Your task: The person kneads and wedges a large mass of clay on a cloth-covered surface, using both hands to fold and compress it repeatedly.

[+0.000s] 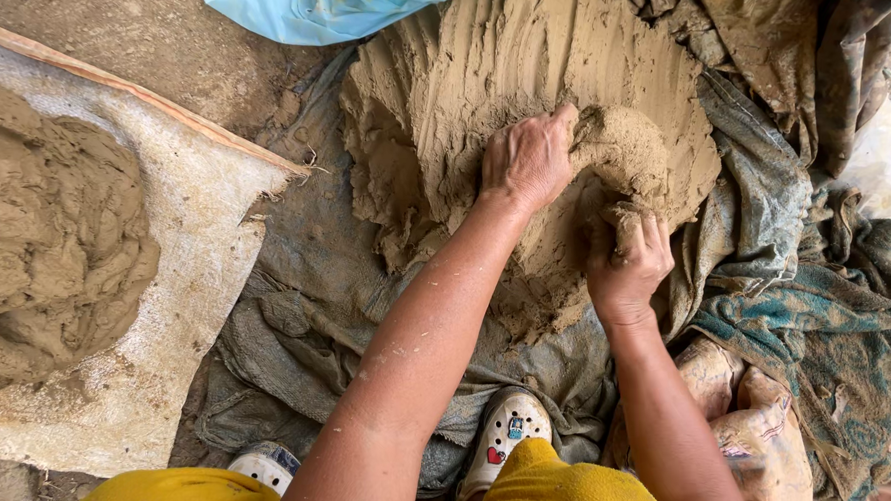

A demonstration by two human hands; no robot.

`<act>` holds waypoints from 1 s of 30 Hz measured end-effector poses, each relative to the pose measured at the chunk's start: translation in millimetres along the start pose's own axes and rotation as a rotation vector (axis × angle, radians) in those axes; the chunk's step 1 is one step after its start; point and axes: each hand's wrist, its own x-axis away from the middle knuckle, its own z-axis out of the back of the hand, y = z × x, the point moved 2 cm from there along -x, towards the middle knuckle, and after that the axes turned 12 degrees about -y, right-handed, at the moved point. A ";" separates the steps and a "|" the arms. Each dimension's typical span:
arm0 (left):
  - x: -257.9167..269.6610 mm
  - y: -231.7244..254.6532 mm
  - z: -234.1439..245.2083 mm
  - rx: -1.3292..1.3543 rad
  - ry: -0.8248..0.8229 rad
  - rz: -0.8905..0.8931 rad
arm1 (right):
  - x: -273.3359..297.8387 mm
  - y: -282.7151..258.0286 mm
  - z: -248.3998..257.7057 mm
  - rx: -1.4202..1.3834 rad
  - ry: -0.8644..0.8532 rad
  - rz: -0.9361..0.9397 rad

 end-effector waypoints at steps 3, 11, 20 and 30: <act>1.2 -0.5 2.0 0.008 0.052 -0.032 | -2.9 -0.8 -4.9 -0.060 -0.003 -0.159; 1.1 -0.3 3.1 0.007 0.035 -0.027 | -9.7 -16.5 6.1 0.279 -0.164 -0.068; 6.7 6.7 12.5 0.014 0.056 -0.035 | -12.3 -4.4 -7.4 0.359 -0.420 -0.205; 9.1 8.8 16.1 0.004 0.104 -0.048 | -19.3 -21.9 22.7 0.140 -0.317 -0.150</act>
